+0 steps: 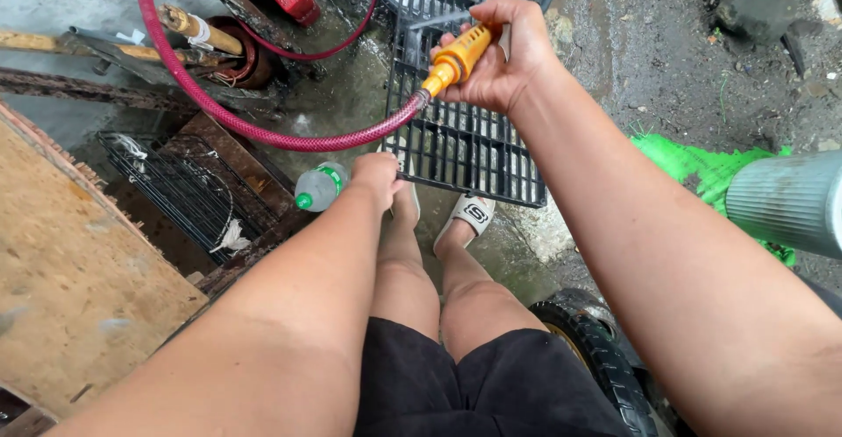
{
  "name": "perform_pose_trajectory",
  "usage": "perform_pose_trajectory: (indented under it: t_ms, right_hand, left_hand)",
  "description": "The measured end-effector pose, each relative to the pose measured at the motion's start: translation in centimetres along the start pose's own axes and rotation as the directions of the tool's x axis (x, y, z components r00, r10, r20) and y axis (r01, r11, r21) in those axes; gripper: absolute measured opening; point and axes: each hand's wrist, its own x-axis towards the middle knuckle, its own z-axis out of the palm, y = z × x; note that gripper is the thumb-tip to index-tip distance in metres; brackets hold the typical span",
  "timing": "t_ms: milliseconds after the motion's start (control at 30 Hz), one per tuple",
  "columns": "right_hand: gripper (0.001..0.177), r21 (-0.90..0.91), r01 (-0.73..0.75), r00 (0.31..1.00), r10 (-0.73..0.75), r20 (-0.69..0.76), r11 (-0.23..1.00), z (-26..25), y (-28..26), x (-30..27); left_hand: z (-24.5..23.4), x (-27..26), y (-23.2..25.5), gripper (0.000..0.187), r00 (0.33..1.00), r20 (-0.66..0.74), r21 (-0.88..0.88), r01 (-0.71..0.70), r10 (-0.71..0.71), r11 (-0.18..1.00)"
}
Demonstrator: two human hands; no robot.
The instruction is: Washing a black plastic grate using a water hose with a spray nozzle.
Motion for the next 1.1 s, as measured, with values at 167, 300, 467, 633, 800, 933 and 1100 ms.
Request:
perform_pose_trajectory:
  t_ms: [167,300,467,633,800,933,1100]
  right_hand:
    - [0.03,-0.024,0.097,0.994,-0.095,0.06,0.995,0.6,-2.3,3.3]
    - [0.047,-0.057,0.103,0.984,-0.094,0.15,0.993,0.4,-5.2,6.3]
    - [0.039,-0.097,0.096,0.968,-0.07,0.242,0.991,-0.8,-7.5,7.4]
    - [0.039,-0.101,0.122,0.981,-0.105,0.165,0.987,-0.8,-7.6,6.9]
    - [0.048,-0.18,0.152,0.984,-0.131,0.124,0.972,-0.3,-6.6,6.6]
    - [0.048,-0.255,0.192,0.981,-0.177,0.081,0.948,1.3,-5.4,4.5]
    - [0.03,-0.314,0.028,0.997,-0.003,0.08,0.949,4.6,-5.7,1.0]
  left_hand:
    - [-1.5,-1.0,2.2,0.016,1.0,0.015,0.022,-0.007,0.007,1.0]
    - [-2.1,-0.7,3.0,0.014,1.0,0.001,0.106,-0.012,0.012,0.994]
    - [-2.8,0.6,3.2,0.014,1.0,-0.027,0.169,-0.005,0.009,0.986]
    - [-3.4,0.8,3.6,0.014,0.999,-0.037,0.208,-0.004,0.012,0.978]
    - [-3.9,1.5,3.8,0.014,1.0,0.011,0.17,-0.011,0.01,0.985]
    - [-4.0,0.4,4.6,0.015,0.999,0.037,0.125,0.018,-0.023,0.992]
    - [-3.8,3.3,2.8,0.019,0.995,0.076,-0.097,0.068,-0.061,0.993]
